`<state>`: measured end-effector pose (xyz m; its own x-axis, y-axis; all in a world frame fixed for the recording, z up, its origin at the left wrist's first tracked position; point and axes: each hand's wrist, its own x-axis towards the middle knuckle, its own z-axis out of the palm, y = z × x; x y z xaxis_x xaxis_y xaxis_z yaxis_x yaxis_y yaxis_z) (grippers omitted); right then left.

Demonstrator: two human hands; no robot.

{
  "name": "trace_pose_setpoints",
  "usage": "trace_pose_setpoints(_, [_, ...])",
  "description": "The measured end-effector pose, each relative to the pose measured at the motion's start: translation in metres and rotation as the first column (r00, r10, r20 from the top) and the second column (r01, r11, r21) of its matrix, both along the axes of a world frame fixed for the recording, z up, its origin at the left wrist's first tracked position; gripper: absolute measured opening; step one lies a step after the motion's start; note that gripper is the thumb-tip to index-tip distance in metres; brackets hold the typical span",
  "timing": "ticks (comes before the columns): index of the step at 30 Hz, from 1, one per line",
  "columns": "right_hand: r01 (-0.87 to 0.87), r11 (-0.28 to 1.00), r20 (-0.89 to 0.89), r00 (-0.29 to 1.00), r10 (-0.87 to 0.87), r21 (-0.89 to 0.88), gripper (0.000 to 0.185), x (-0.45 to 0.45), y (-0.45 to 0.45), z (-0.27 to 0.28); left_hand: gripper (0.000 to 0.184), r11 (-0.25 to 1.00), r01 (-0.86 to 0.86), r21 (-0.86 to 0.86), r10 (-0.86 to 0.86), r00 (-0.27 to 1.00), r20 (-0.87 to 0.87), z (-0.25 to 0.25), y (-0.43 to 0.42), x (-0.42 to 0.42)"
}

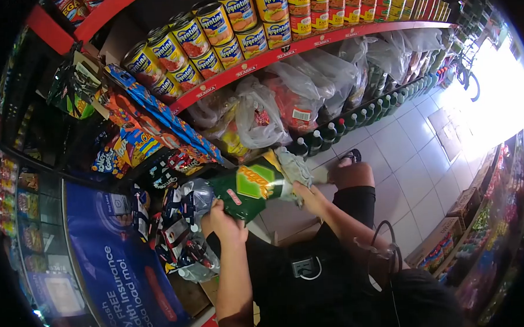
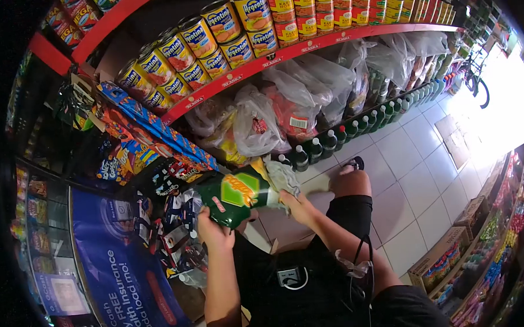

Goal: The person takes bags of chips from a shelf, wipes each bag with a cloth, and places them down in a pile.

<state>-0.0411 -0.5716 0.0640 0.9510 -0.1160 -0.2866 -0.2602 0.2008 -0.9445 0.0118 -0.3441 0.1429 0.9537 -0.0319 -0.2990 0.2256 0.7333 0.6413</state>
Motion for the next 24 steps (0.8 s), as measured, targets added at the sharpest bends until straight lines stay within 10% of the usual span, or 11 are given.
trace_pose_setpoints(3, [-0.016, 0.938, -0.179, 0.98, 0.083, 0.345, 0.054, -0.019, -0.007, 0.013, 0.033, 0.988, 0.006, -0.154, -0.003, 1.0, 0.014, 0.009, 0.004, 0.005])
trace_pose_setpoints(8, [0.115, 0.343, -0.119, 0.993, -0.01, 0.932, 0.061, -0.008, -0.004, 0.001, 0.044, 0.985, 0.023, -0.168, -0.025, 1.0, -0.01, -0.005, -0.019, -0.001])
trace_pose_setpoints(11, [0.142, 0.166, -0.119, 0.983, -0.137, 0.976, 0.061, 0.005, 0.01, 0.035, 0.024, 0.941, 0.148, 0.305, -0.205, 0.964, 0.166, -0.025, -0.044, -0.017])
trace_pose_setpoints(19, [0.283, 0.328, -0.126, 0.895, -0.428, 0.901, 0.051, 0.019, -0.042, 0.02, 0.027, 0.768, 0.445, 0.46, -0.514, 0.857, 0.03, -0.026, -0.05, -0.042])
trace_pose_setpoints(21, [0.262, 0.333, -0.107, 0.902, -0.419, 0.906, 0.05, 0.016, -0.041, 0.026, 0.035, 0.477, -0.166, 0.863, -0.34, 0.871, 0.355, -0.007, -0.052, -0.042])
trace_pose_setpoints(24, [0.178, 0.405, -0.022, 0.932, -0.361, 0.897, 0.05, 0.012, -0.042, 0.019, 0.066, -0.037, -0.51, 0.86, -0.718, 0.612, 0.332, 0.048, -0.043, -0.037])
